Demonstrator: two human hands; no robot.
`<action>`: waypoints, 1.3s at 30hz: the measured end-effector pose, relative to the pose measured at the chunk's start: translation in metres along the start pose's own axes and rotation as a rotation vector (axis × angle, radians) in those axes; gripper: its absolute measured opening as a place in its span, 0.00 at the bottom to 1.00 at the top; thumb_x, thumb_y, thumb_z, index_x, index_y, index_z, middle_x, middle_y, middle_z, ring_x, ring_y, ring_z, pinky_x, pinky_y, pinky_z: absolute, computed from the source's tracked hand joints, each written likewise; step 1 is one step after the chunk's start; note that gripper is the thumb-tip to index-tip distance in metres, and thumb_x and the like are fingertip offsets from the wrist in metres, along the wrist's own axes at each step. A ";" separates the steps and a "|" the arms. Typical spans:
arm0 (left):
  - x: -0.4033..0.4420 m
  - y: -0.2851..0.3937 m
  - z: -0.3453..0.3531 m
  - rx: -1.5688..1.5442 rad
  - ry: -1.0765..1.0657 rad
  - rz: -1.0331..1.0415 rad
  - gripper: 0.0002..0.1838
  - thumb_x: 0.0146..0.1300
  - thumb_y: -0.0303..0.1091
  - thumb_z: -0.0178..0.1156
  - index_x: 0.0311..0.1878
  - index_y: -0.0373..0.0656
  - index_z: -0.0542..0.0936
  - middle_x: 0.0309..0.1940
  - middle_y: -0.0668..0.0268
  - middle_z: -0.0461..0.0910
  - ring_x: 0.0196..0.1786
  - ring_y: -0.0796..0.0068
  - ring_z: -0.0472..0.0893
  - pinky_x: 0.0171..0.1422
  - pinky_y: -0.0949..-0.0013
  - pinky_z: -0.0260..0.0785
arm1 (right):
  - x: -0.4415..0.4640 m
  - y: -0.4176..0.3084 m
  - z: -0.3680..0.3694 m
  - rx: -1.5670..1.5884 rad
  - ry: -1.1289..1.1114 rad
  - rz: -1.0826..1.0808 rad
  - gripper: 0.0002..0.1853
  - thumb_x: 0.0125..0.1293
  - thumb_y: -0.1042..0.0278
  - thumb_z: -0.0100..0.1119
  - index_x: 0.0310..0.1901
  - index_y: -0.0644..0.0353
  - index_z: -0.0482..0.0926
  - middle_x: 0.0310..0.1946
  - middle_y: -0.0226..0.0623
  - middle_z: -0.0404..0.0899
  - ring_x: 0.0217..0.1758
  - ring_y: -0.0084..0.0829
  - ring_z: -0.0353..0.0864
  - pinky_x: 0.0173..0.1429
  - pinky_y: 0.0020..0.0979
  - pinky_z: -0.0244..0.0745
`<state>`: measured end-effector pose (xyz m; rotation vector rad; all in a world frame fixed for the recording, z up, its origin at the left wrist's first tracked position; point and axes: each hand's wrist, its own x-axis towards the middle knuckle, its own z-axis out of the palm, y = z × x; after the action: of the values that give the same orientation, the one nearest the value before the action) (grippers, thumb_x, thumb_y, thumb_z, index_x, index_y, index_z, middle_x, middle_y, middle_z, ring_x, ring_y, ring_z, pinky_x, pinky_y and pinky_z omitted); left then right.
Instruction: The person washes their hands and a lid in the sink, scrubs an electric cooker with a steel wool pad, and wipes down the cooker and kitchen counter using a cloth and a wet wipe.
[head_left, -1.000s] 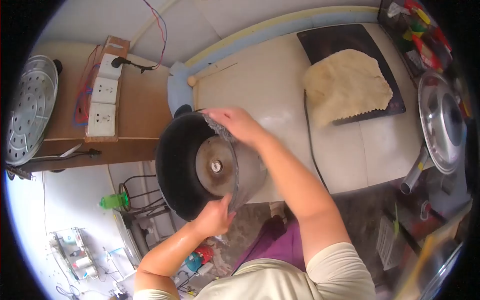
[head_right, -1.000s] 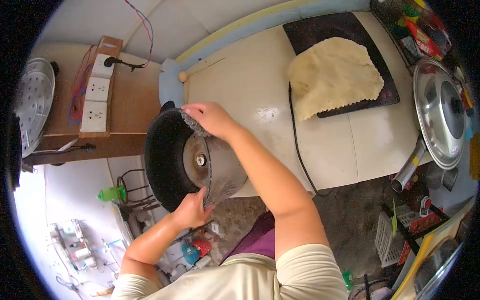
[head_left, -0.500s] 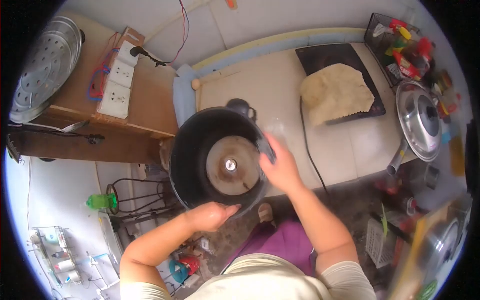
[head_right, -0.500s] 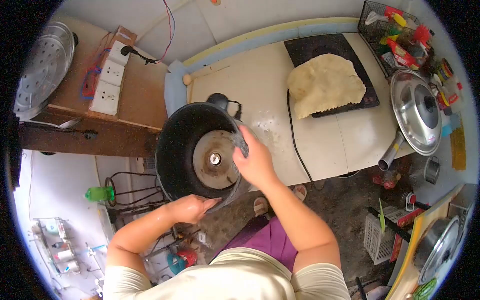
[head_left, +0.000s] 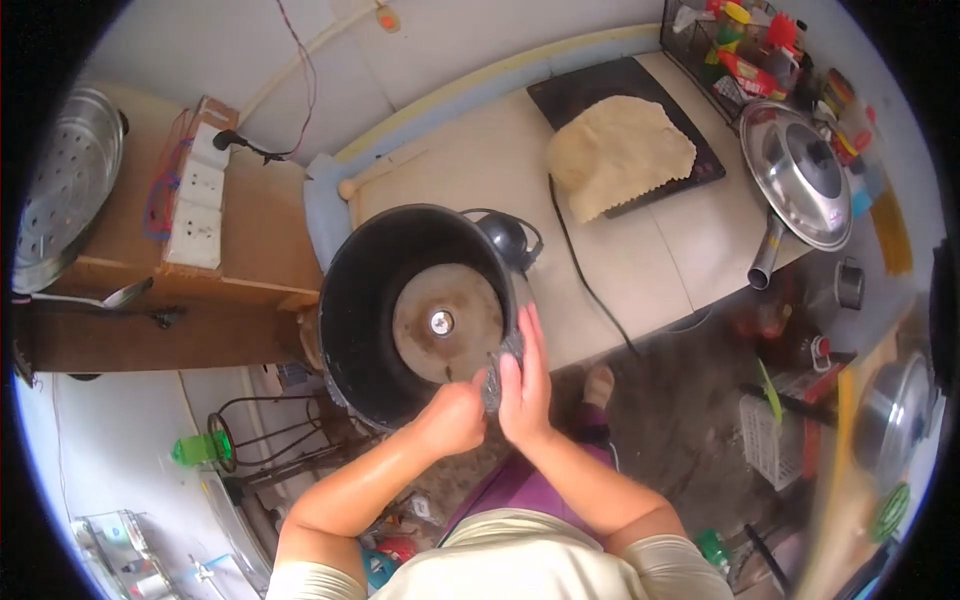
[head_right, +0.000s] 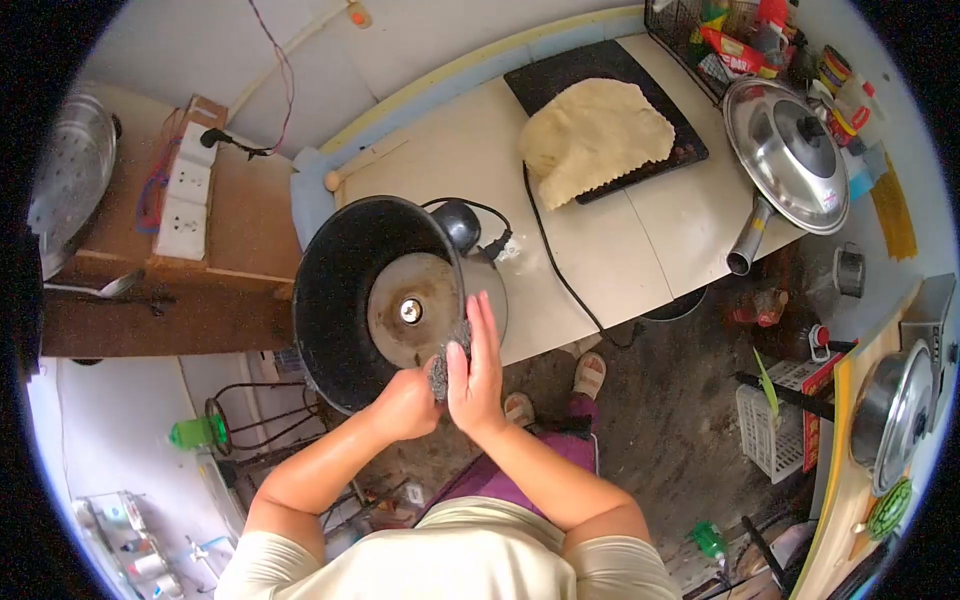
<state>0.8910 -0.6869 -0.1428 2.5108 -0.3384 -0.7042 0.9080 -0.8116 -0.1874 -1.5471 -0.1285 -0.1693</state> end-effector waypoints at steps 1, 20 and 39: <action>0.002 0.000 -0.001 -0.013 0.019 -0.015 0.22 0.46 0.26 0.59 0.45 0.29 0.66 0.26 0.42 0.74 0.33 0.40 0.75 0.36 0.50 0.68 | 0.012 0.007 -0.003 0.013 -0.030 -0.026 0.27 0.66 0.69 0.43 0.65 0.68 0.54 0.66 0.55 0.52 0.69 0.52 0.51 0.70 0.40 0.47; 0.011 0.011 -0.018 0.127 0.001 -0.201 0.27 0.48 0.30 0.62 0.49 0.26 0.64 0.21 0.43 0.74 0.29 0.42 0.76 0.35 0.52 0.68 | 0.070 0.137 0.018 0.134 0.196 0.449 0.10 0.65 0.67 0.50 0.38 0.64 0.79 0.41 0.40 0.77 0.46 0.37 0.75 0.53 0.32 0.67; 0.010 0.007 -0.014 0.137 0.013 -0.210 0.27 0.47 0.28 0.62 0.50 0.27 0.65 0.26 0.42 0.75 0.33 0.40 0.75 0.38 0.53 0.69 | 0.090 0.120 0.020 0.084 0.043 0.232 0.15 0.68 0.67 0.41 0.47 0.61 0.78 0.49 0.44 0.75 0.55 0.44 0.70 0.60 0.37 0.63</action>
<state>0.9061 -0.6901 -0.1327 2.7067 -0.1216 -0.7680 1.0194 -0.7926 -0.2880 -1.4617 0.0766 -0.0131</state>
